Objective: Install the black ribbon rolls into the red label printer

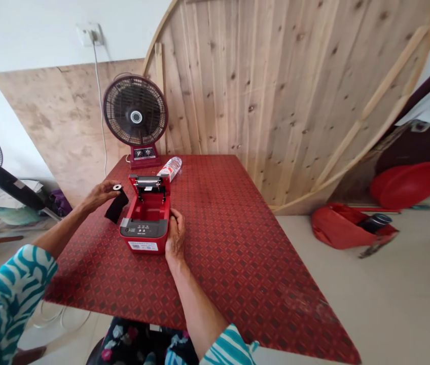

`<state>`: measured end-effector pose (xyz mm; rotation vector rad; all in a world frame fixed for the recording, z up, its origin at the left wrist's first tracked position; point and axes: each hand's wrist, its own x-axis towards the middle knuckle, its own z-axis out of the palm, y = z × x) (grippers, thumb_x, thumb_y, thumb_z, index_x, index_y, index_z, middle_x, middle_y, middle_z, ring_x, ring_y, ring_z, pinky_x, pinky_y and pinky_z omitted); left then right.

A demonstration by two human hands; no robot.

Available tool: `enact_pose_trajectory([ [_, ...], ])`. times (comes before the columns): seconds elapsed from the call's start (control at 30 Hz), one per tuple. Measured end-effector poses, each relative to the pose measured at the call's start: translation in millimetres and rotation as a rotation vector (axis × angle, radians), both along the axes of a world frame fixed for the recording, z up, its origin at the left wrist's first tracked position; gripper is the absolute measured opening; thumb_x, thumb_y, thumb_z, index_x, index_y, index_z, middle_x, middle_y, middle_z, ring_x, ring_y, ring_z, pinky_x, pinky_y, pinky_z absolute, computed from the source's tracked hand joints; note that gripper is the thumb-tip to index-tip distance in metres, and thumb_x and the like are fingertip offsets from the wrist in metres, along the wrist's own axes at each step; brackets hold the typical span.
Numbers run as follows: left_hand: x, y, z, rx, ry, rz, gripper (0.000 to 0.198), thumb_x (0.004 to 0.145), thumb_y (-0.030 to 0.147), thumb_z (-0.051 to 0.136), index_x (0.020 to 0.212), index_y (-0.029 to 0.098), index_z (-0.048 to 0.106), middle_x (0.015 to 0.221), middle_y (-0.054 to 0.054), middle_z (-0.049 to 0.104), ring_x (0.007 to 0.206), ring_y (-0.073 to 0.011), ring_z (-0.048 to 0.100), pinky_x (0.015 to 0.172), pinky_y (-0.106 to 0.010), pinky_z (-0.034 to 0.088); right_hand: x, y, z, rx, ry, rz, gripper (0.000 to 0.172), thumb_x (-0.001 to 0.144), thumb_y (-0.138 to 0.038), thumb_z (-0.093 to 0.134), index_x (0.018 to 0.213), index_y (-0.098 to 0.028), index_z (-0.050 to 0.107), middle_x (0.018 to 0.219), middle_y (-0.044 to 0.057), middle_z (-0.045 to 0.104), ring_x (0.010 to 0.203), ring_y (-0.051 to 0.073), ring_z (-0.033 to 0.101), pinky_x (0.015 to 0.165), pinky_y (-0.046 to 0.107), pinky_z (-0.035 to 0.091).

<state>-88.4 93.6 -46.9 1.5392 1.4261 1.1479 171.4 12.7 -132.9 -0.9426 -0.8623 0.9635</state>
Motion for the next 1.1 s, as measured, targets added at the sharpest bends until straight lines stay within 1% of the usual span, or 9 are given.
enact_pose_trajectory([
  [0.13, -1, 4, -26.0, 0.012, 0.022, 0.051, 0.051, 0.051, 0.047, 0.076, 0.088, 0.018, 0.056, 0.088, -0.004, 0.068, 0.084, -0.0199, 0.064, 0.081, -0.035, 0.049, 1, -2, 3.6, -0.060, 0.036, 0.017, 0.037, 0.080, -0.045, 0.051, 0.105, -0.021, 0.066, 0.101, 0.004, 0.069, 0.097, 0.020, 0.060, 0.083, 0.033, 0.046],
  [0.23, 0, 1, -33.8, 0.011, 0.074, 0.065, 0.051, 0.057, 0.048, 0.072, 0.095, 0.017, 0.058, 0.092, -0.005, 0.070, 0.087, -0.0217, 0.065, 0.082, -0.036, 0.050, 4, -3, 3.7, -0.112, 0.079, 0.042, 0.040, 0.078, -0.046, 0.053, 0.106, -0.021, 0.065, 0.097, 0.003, 0.070, 0.089, 0.019, 0.061, 0.077, 0.032, 0.047],
  [0.4, 0, 3, -17.3, -0.009, 0.220, 0.036, 0.048, 0.072, 0.046, 0.060, 0.110, 0.017, 0.064, 0.106, -0.008, 0.071, 0.099, -0.0240, 0.065, 0.087, -0.034, 0.049, 7, -4, 4.5, -0.196, 0.161, 0.078, 0.043, 0.072, -0.047, 0.060, 0.107, -0.021, 0.063, 0.087, 0.000, 0.068, 0.070, 0.015, 0.059, 0.065, 0.028, 0.046],
  [0.5, 5, 18, -3.9, -0.008, 0.336, 0.032, 0.046, 0.079, 0.043, 0.054, 0.116, 0.018, 0.065, 0.117, -0.007, 0.069, 0.109, -0.0235, 0.061, 0.093, -0.031, 0.046, 7, -5, 7.8, -0.211, 0.180, 0.077, 0.043, 0.070, -0.046, 0.061, 0.106, -0.021, 0.062, 0.081, -0.002, 0.066, 0.065, 0.013, 0.057, 0.063, 0.027, 0.045],
  [0.57, 13, 32, 0.7, -0.026, 0.429, 0.029, 0.045, 0.076, 0.038, 0.059, 0.116, 0.018, 0.065, 0.117, -0.007, 0.069, 0.109, -0.0239, 0.062, 0.093, -0.030, 0.046, 7, -7, 9.8, -0.211, 0.175, 0.063, 0.042, 0.069, -0.045, 0.062, 0.104, -0.021, 0.063, 0.082, -0.002, 0.066, 0.065, 0.012, 0.057, 0.063, 0.026, 0.045],
  [0.7, 34, 54, 1.5, -0.090, 0.626, 0.034, 0.036, 0.060, 0.027, 0.074, 0.096, 0.021, 0.072, 0.104, -0.006, 0.073, 0.106, -0.0291, 0.063, 0.093, -0.035, 0.045, 6, -8, 10.2, -0.203, 0.185, 0.059, 0.042, 0.070, -0.045, 0.062, 0.104, -0.021, 0.063, 0.083, -0.001, 0.067, 0.065, 0.013, 0.058, 0.061, 0.025, 0.045],
  [0.83, 49, 62, -0.3, -0.099, 0.729, 0.073, 0.028, 0.063, 0.026, 0.073, 0.091, 0.021, 0.070, 0.103, -0.008, 0.072, 0.109, -0.0329, 0.061, 0.094, -0.041, 0.043, 6, -7, 5.6, -0.211, 0.182, 0.050, 0.041, 0.071, -0.045, 0.062, 0.106, -0.022, 0.063, 0.082, -0.002, 0.068, 0.064, 0.012, 0.057, 0.060, 0.025, 0.045],
  [0.97, 53, 64, -3.4, -0.077, 0.715, 0.119, 0.022, 0.071, 0.024, 0.066, 0.093, 0.021, 0.066, 0.103, -0.009, 0.071, 0.109, -0.0301, 0.061, 0.091, -0.037, 0.044, 5, -5, 3.0, -0.212, 0.174, 0.042, 0.042, 0.072, -0.045, 0.062, 0.106, -0.021, 0.064, 0.086, 0.000, 0.068, 0.067, 0.013, 0.059, 0.060, 0.025, 0.045],
  [1.1, 51, 67, -4.5, -0.040, 0.583, 0.121, 0.019, 0.067, 0.023, 0.067, 0.085, 0.020, 0.063, 0.090, -0.005, 0.072, 0.098, -0.0255, 0.064, 0.082, -0.030, 0.047, 5, -5, 5.1, -0.221, 0.183, 0.048, 0.041, 0.071, -0.045, 0.062, 0.105, -0.021, 0.063, 0.082, -0.001, 0.068, 0.064, 0.013, 0.059, 0.059, 0.025, 0.045],
])
